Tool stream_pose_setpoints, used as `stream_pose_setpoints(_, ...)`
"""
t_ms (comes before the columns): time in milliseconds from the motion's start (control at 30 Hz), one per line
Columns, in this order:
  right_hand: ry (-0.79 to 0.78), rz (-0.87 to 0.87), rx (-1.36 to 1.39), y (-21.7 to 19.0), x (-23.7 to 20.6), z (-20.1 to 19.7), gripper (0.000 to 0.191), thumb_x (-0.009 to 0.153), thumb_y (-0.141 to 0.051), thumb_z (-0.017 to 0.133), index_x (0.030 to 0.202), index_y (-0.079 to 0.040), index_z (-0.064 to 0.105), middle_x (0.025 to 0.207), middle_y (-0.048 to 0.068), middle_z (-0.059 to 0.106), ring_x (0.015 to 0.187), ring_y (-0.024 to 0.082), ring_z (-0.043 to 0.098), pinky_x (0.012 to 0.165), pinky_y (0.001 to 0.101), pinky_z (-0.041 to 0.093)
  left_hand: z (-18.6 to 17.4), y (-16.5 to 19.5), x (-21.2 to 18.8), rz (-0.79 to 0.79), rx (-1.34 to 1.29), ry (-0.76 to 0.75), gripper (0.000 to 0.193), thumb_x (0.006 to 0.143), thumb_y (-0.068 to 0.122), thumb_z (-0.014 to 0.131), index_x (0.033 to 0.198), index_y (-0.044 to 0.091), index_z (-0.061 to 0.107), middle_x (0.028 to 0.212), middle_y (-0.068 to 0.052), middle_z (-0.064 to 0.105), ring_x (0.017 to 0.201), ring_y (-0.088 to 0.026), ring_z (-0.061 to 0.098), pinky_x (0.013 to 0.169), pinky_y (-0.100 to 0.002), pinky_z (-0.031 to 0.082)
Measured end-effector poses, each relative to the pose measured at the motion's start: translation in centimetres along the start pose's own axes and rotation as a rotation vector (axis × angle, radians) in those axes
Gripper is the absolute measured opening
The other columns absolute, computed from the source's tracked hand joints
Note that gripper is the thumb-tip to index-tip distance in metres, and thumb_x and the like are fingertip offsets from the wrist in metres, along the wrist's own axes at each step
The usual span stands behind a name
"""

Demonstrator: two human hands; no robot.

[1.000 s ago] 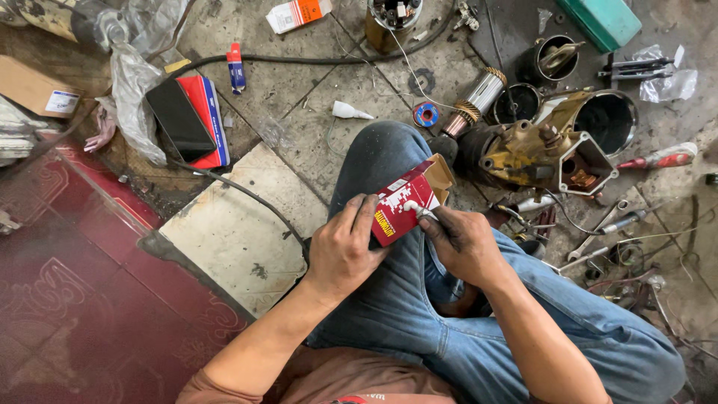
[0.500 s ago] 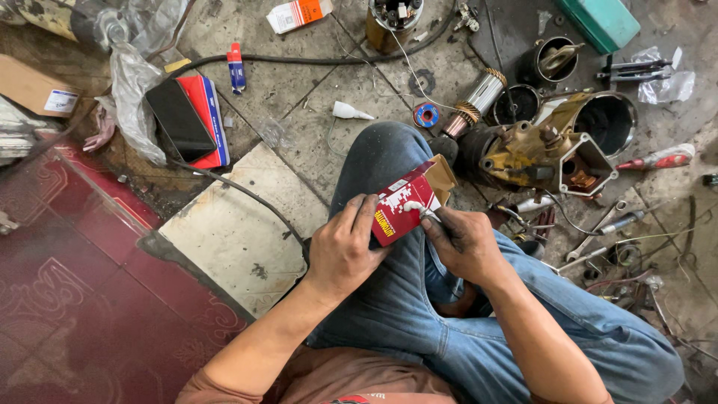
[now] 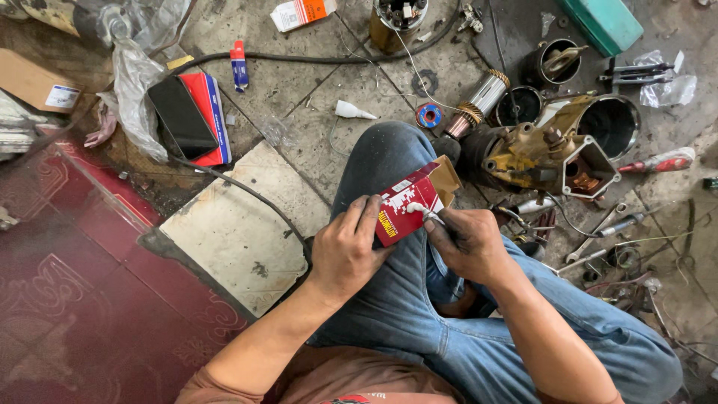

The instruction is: The person sits on the floor and uses a soldering iron to solder wires onto a motor component. They then open a small box and remove a small part, inspecting it closely.

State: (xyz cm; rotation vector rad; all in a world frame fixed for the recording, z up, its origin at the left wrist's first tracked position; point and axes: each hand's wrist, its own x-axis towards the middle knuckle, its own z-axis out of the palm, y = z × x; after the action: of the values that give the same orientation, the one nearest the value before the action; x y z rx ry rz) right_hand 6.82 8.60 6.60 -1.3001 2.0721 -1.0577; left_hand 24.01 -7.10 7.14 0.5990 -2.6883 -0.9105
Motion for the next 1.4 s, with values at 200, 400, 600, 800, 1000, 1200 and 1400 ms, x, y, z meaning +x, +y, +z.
stream_pose_setpoints(200,-0.036,0.04,-0.09,-1.5,0.4,-0.5,0.027,0.093,-0.012,0.071,0.072,-0.003,0.057,0.058,0.016,0.052,0.048,0.033,0.052,0.048,0.0443,0.04,0.0,0.0,-0.2,0.007,0.001,0.011,0.083,0.064,0.027,0.093,0.132,-0.006,0.058,0.125,-0.023,0.065,0.096,-0.037,0.072,0.077,-0.04,0.06)
stream_pose_setpoints(400,-0.197,0.123,-0.29,-3.7,0.6,0.4,0.028,0.095,-0.027,0.063,0.077,-0.005,0.063,0.063,0.02,0.062,0.059,0.044,0.061,0.053,0.0544,0.045,0.4,0.2,-0.4,-0.017,0.028,0.051,0.076,0.069,0.026,0.092,0.131,-0.004,0.059,0.124,-0.019,0.066,0.096,-0.034,0.073,0.077,-0.039,0.06)
stream_pose_setpoints(600,-0.272,0.381,-0.283,-4.6,1.9,-0.8,0.03,0.093,-0.03,0.062,0.082,-0.004,0.07,0.066,0.025,0.065,0.064,0.045,0.065,0.061,0.0554,0.05,0.7,0.4,-0.6,0.002,0.056,0.069,0.076,0.069,0.026,0.091,0.131,-0.004,0.059,0.123,-0.019,0.066,0.094,-0.033,0.072,0.077,-0.039,0.059)
stream_pose_setpoints(800,-0.49,0.435,-0.535,-3.8,3.6,-2.6,0.038,0.087,-0.039,0.063,0.078,-0.003,0.074,0.074,0.025,0.07,0.073,0.045,0.068,0.07,0.0557,0.055,1.0,0.8,-0.9,-0.009,0.075,0.068,0.072,0.072,0.029,0.09,0.129,-0.003,0.06,0.121,-0.018,0.066,0.09,-0.034,0.071,0.075,-0.041,0.059)
stream_pose_setpoints(1000,-0.411,0.401,-0.39,-1.8,-0.5,-4.5,0.034,0.094,-0.035,0.059,0.097,-0.003,0.071,0.082,0.025,0.07,0.081,0.046,0.066,0.072,0.0544,0.052,0.0,0.1,-0.6,-0.045,0.019,0.089,0.082,0.07,0.045,0.091,0.13,-0.001,0.059,0.118,-0.018,0.064,0.094,-0.036,0.072,0.076,-0.042,0.059)
stream_pose_setpoints(1200,-0.173,0.403,-0.086,2.9,-7.9,-2.4,0.024,0.094,-0.022,0.064,0.105,-0.001,0.069,0.094,0.023,0.068,0.09,0.041,0.065,0.076,0.0487,0.051,-2.1,0.8,-0.2,-0.097,-0.014,0.096,0.099,0.056,0.048,0.096,0.132,-0.003,0.059,0.114,-0.021,0.064,0.095,-0.039,0.07,0.074,-0.045,0.059)
stream_pose_setpoints(1400,-0.015,0.356,-0.173,7.8,-13.7,-4.5,0.029,0.092,-0.02,0.066,0.114,-0.001,0.07,0.109,0.022,0.069,0.098,0.043,0.066,0.082,0.0484,0.054,-4.0,2.9,-2.2,-0.146,-0.256,0.057,0.066,0.069,0.024,0.091,0.124,0.0,0.065,0.105,-0.012,0.066,0.086,-0.024,0.063,0.073,-0.035,0.054)
